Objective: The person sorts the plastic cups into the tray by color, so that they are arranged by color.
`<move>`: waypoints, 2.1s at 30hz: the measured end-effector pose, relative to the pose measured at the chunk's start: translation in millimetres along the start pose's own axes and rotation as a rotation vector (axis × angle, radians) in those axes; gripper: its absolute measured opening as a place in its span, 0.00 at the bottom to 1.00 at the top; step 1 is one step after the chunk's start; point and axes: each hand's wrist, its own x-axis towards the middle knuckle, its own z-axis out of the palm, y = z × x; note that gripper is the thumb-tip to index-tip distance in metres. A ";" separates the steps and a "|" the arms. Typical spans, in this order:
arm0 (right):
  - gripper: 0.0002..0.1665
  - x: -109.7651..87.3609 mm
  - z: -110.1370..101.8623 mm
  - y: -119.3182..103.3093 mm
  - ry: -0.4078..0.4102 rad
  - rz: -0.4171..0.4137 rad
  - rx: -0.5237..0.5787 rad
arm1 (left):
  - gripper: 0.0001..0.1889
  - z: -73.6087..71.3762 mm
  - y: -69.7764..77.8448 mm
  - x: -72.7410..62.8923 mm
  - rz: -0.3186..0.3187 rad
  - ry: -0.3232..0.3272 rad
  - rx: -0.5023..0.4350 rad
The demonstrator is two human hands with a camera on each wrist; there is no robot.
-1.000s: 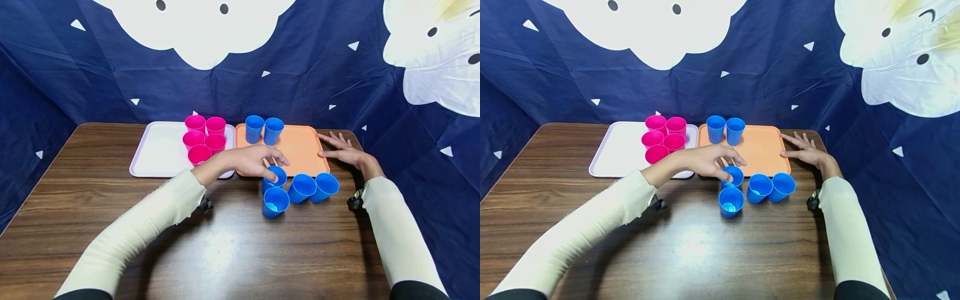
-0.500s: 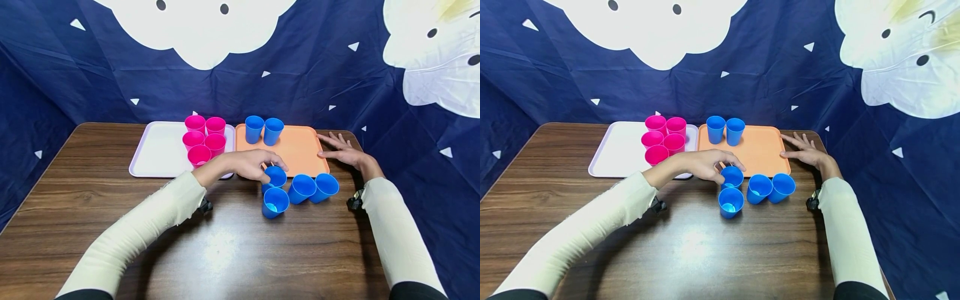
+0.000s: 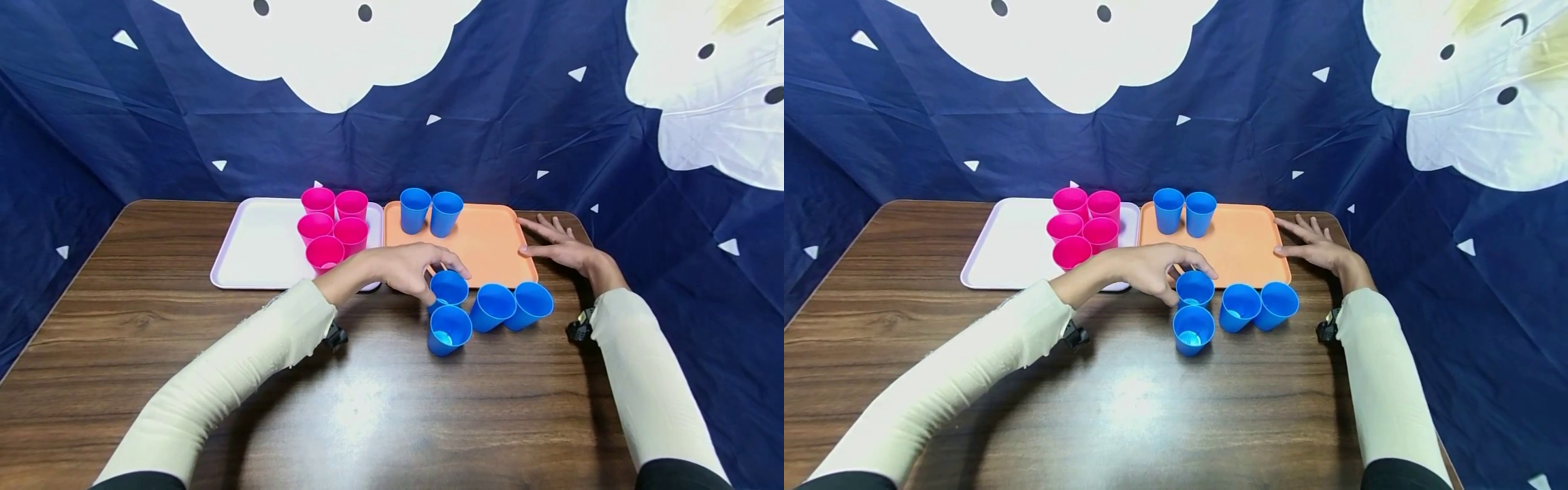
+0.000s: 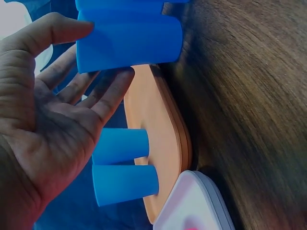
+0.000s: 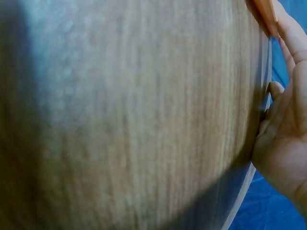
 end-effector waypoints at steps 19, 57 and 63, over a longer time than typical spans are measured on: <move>0.52 0.5 -0.6 -0.8 -0.003 0.002 -0.011 | 0.40 -12.8 10.8 2.5 -0.027 0.285 0.002; 0.52 5.0 -2.4 6.2 -0.005 -0.002 -0.019 | 0.36 17.2 -80.3 81.4 -0.452 0.728 -0.052; 0.52 2.3 -1.3 2.5 -0.006 -0.010 -0.016 | 0.34 15.9 -85.3 84.1 -0.448 0.744 -0.048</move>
